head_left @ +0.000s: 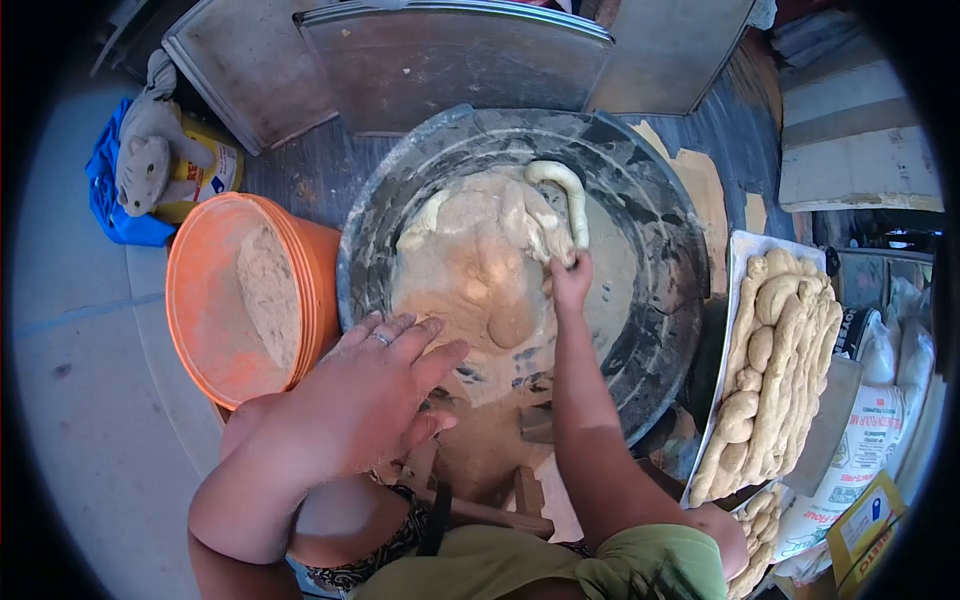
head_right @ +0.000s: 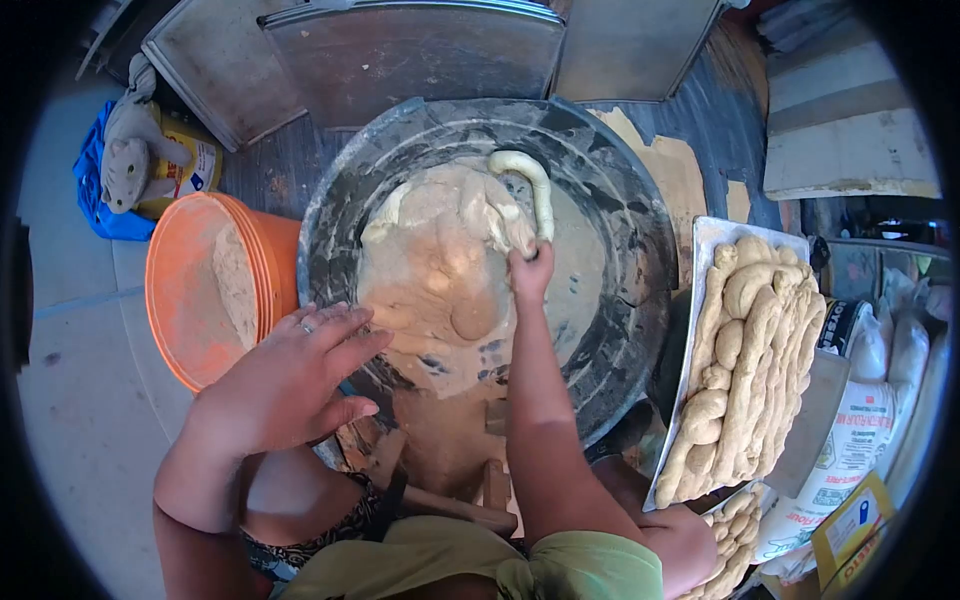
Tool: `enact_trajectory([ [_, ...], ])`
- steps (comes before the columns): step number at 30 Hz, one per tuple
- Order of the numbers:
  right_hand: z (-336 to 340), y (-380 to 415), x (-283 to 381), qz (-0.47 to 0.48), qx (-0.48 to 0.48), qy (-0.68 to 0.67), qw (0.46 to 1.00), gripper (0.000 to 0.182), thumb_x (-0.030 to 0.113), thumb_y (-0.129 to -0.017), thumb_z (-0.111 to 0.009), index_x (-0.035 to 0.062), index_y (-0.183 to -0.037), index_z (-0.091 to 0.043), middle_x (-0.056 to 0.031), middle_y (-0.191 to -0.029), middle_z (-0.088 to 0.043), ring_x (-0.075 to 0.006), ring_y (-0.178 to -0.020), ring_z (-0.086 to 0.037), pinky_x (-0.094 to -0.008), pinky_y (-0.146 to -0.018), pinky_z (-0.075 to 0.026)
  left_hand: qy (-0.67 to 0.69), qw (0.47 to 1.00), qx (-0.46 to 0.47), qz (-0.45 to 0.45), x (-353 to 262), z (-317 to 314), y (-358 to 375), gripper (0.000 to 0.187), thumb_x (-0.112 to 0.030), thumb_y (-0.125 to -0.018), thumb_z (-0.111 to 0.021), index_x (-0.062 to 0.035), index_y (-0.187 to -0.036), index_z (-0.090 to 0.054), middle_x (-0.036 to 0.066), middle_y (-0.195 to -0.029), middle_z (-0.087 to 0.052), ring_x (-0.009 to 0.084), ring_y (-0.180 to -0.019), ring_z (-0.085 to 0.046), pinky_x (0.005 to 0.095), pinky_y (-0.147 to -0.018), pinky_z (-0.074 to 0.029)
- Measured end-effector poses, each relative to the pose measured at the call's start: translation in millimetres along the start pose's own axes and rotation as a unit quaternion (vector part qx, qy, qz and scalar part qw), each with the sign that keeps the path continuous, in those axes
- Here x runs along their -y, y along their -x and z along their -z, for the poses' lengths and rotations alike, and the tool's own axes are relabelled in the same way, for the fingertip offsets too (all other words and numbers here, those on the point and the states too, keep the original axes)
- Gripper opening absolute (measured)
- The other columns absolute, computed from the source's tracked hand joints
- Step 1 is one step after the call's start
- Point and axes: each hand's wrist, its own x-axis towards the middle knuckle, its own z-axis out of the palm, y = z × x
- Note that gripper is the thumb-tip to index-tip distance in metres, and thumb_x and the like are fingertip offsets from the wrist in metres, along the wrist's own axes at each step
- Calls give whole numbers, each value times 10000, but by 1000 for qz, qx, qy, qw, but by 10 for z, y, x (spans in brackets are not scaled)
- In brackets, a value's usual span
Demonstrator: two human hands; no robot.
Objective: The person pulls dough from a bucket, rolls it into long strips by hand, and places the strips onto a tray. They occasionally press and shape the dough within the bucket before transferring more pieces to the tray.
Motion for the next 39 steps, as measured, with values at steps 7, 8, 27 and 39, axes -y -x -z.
enact_trajectory([
  [7,32,397,222,134,58,74,987,437,134,-678,-680,58,-1071,-503,-143,-965,-517,-275,-929,-528,-347,-838,-427,8,1000,22,-11,-41,-43,-18,579,-320,-831,-579,-54,-1306,-383,209,-1294,-412,359,-1220,-370,445,-1024,-274],
  [8,43,250,280,159,119,139,970,516,154,-691,-688,69,-1167,-507,-160,-1054,-515,-283,-1009,-511,-358,-891,-412,9,1000,22,-11,-37,-56,-16,579,-320,-831,-579,-54,-1306,-383,209,-1294,-412,359,-1220,-370,445,-1024,-274],
  [27,526,389,-212,-2,54,-59,997,294,211,-697,-756,25,-843,-583,-58,-759,-488,-150,-670,-468,-273,-634,-413,10,1000,11,-18,-41,-45,-1,572,-308,-826,-585,-56,-1302,-391,206,-1288,-424,355,-1222,-376,443,-1037,-264],
  [39,34,-400,-43,13,101,246,964,395,280,-678,-729,15,-949,-619,-181,-853,-603,-279,-753,-591,-364,-690,-456,4,1000,5,-29,-48,-52,-38,563,-302,-825,-580,-48,-1294,-402,205,-1273,-436,364,-1201,-391,446,-1009,-293],
])
